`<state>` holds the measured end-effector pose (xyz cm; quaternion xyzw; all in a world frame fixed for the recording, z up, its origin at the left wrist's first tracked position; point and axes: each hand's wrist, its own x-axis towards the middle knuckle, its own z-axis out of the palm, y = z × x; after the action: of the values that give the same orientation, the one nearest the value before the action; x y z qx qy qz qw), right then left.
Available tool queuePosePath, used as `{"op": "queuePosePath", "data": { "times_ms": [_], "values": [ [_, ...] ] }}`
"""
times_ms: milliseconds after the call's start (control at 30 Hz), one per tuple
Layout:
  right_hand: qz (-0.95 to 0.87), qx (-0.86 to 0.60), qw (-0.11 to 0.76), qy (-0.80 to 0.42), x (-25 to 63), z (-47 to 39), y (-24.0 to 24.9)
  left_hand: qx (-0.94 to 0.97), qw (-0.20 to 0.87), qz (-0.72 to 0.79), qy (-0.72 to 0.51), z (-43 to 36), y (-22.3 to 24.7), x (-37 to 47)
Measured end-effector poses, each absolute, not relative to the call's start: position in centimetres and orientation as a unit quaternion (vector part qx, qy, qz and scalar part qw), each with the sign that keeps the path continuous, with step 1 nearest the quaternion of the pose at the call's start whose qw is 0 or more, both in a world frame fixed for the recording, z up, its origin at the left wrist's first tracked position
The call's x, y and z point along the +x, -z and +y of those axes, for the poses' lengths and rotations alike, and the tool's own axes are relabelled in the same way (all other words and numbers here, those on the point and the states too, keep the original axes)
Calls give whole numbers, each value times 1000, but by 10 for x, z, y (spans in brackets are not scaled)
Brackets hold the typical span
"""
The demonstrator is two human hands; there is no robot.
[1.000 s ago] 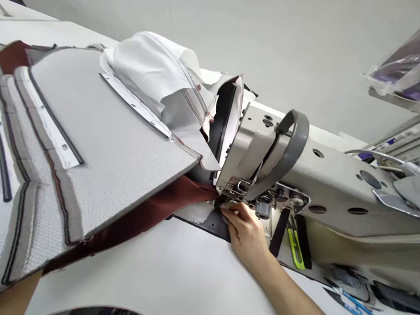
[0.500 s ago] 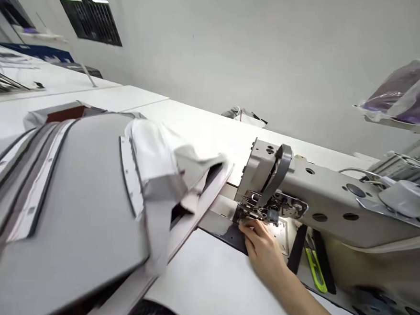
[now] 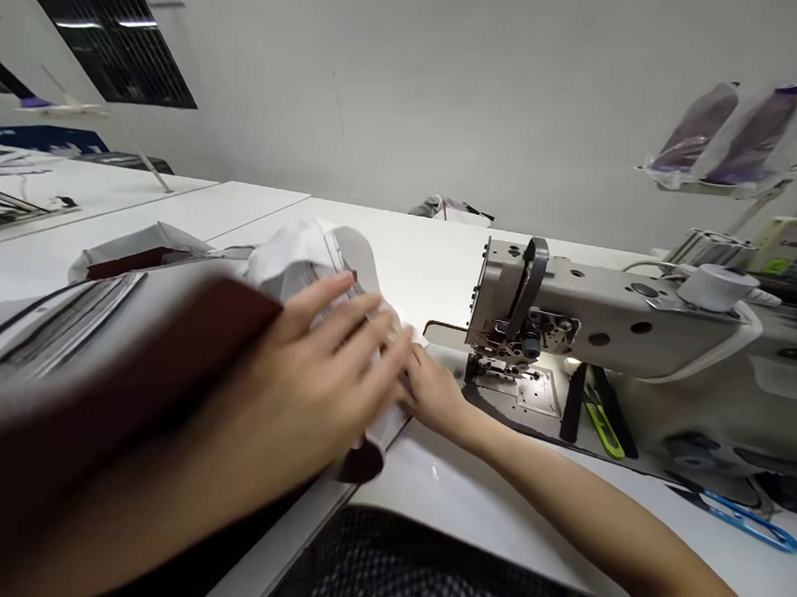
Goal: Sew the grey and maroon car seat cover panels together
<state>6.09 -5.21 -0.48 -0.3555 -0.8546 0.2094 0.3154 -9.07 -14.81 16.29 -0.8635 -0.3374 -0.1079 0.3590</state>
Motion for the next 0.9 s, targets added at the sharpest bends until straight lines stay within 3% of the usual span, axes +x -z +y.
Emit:
{"op": "queuePosePath", "data": {
  "times_ms": [133, 300, 433, 500, 567, 700, 900],
  "values": [
    [-822, -393, 320, -259, 54, -42, 0, -808, 499, -308, -49, -120, -187, -92],
    [-776, -415, 301, -368, 56, -39, -8, -803, 487, -326, -108, -81, -221, -86],
    [-731, -402, 276, -477, 49, -104, 2, -889, 365, -268, -70, -36, -191, -68],
    [-690, -402, 296, -524, 46, -156, 14, -938, 275, -209, -37, -24, -144, -59],
    [-575, -356, 376, -634, 49, -201, 29, -960, 220, -175, -21, -24, -90, -55],
    [-450, -316, 417, -724, 73, -237, 54, -965, 104, -223, 91, -34, -18, -59],
    [-517, -371, 365, -679, 111, -219, 39, -967, -86, -198, 132, -27, -34, -71]
  ]
}}
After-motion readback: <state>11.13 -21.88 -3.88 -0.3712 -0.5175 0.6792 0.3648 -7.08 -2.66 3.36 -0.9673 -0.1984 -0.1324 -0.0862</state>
